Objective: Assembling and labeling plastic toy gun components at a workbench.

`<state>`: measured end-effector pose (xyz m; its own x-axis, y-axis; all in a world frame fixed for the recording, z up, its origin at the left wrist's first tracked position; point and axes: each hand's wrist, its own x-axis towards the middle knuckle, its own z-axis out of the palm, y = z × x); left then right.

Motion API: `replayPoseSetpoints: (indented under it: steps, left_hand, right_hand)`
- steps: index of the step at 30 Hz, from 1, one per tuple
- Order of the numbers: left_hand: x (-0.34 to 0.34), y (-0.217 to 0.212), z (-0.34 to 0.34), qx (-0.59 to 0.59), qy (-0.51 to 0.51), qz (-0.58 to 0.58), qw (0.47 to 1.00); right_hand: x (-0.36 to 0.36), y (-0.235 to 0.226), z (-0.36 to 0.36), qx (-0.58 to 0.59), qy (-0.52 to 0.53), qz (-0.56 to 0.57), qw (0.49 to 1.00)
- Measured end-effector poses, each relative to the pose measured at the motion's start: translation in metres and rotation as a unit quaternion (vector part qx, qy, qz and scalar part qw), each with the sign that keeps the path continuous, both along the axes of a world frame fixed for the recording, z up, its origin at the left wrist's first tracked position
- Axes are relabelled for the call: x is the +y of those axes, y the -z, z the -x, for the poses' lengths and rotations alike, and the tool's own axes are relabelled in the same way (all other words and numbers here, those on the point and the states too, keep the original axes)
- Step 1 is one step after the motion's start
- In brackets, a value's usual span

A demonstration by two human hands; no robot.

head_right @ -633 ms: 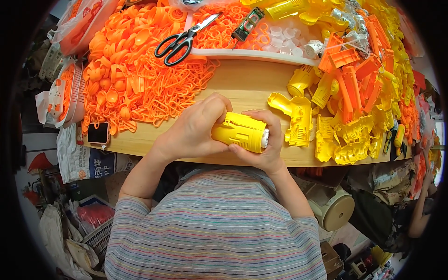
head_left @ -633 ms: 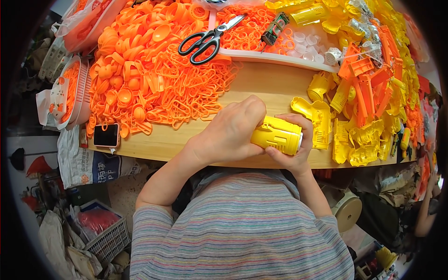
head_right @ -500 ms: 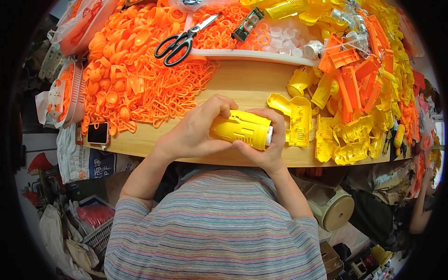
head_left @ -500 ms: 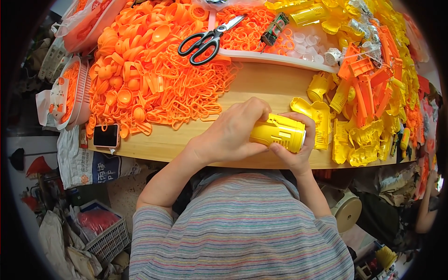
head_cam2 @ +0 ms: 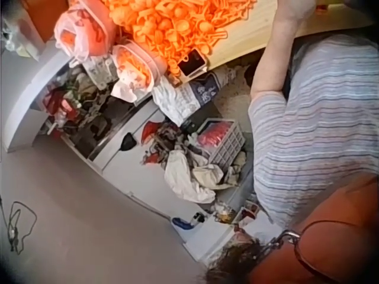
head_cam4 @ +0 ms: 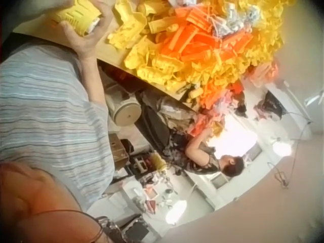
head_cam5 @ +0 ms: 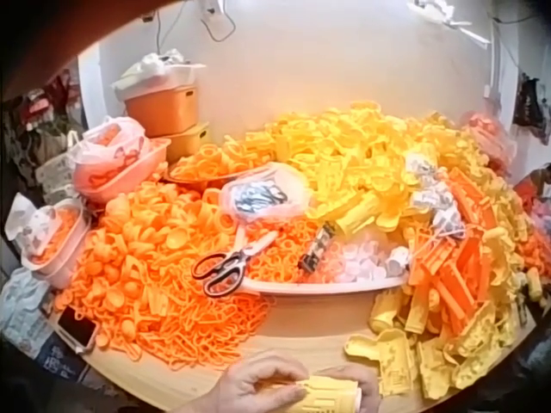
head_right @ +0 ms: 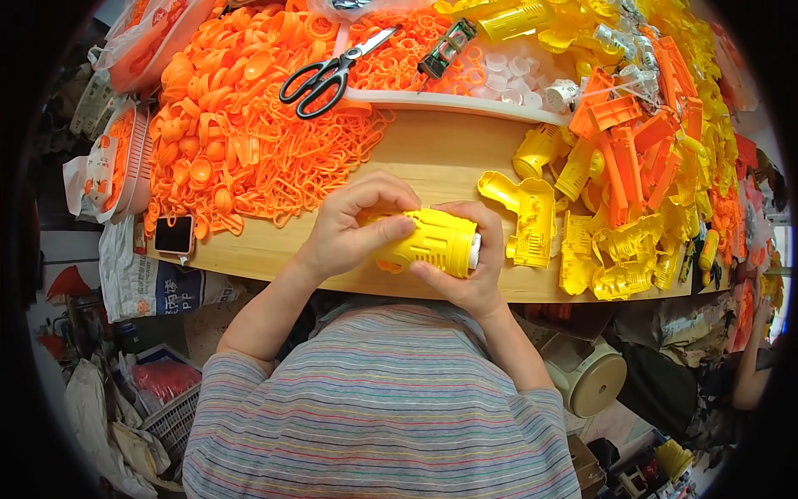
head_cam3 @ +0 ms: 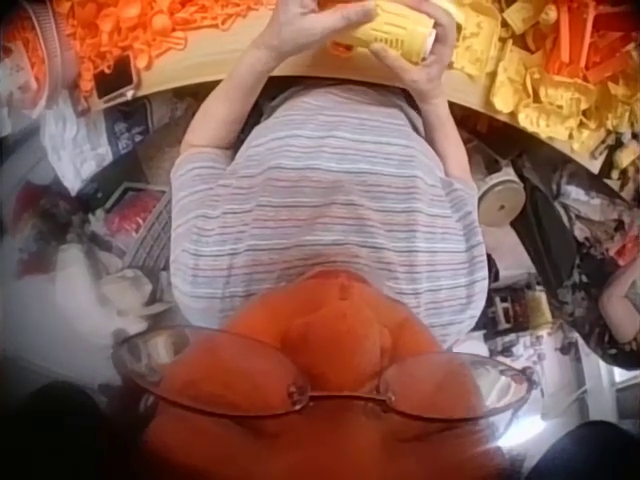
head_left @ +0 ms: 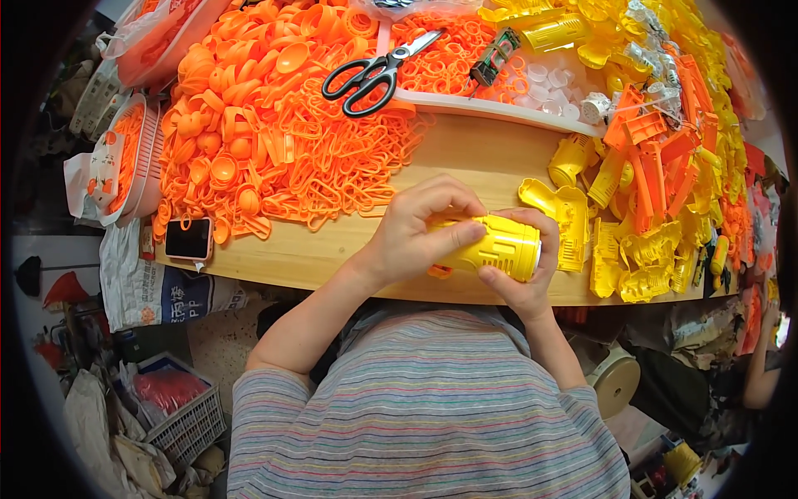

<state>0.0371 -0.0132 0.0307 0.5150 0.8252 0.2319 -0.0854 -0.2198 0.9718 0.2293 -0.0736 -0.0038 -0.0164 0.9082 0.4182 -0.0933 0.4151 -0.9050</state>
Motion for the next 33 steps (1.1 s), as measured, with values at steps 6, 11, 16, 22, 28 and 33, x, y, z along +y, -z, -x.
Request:
replayPoseSetpoints:
  steps: [6,11,16,22,28,33]
  left_hand:
    - [-0.006,0.0,0.006,-0.038,0.021,0.008,0.999]
    - [-0.008,-0.004,0.004,-0.027,0.009,-0.053,0.998]
    - [-0.005,-0.009,0.01,0.009,0.008,-0.067,0.998]
    - [-0.007,0.006,0.005,-0.046,-0.024,-0.046,0.998]
    - [-0.011,0.014,-0.01,-0.073,-0.139,0.115,0.981]
    - [0.008,0.026,-0.015,-0.075,-0.125,0.085,0.986]
  right_hand:
    - [0.003,0.001,-0.004,-0.066,-0.016,-0.061,0.996]
    - [0.001,0.0,-0.004,-0.054,-0.024,-0.054,0.997]
    - [0.001,-0.005,-0.001,-0.058,-0.035,-0.031,0.997]
    - [-0.002,-0.003,0.0,-0.106,0.031,-0.098,0.989]
    - [-0.004,-0.001,0.001,-0.183,0.085,-0.152,0.968]
    - [-0.008,-0.001,0.011,-0.19,0.116,-0.156,0.962]
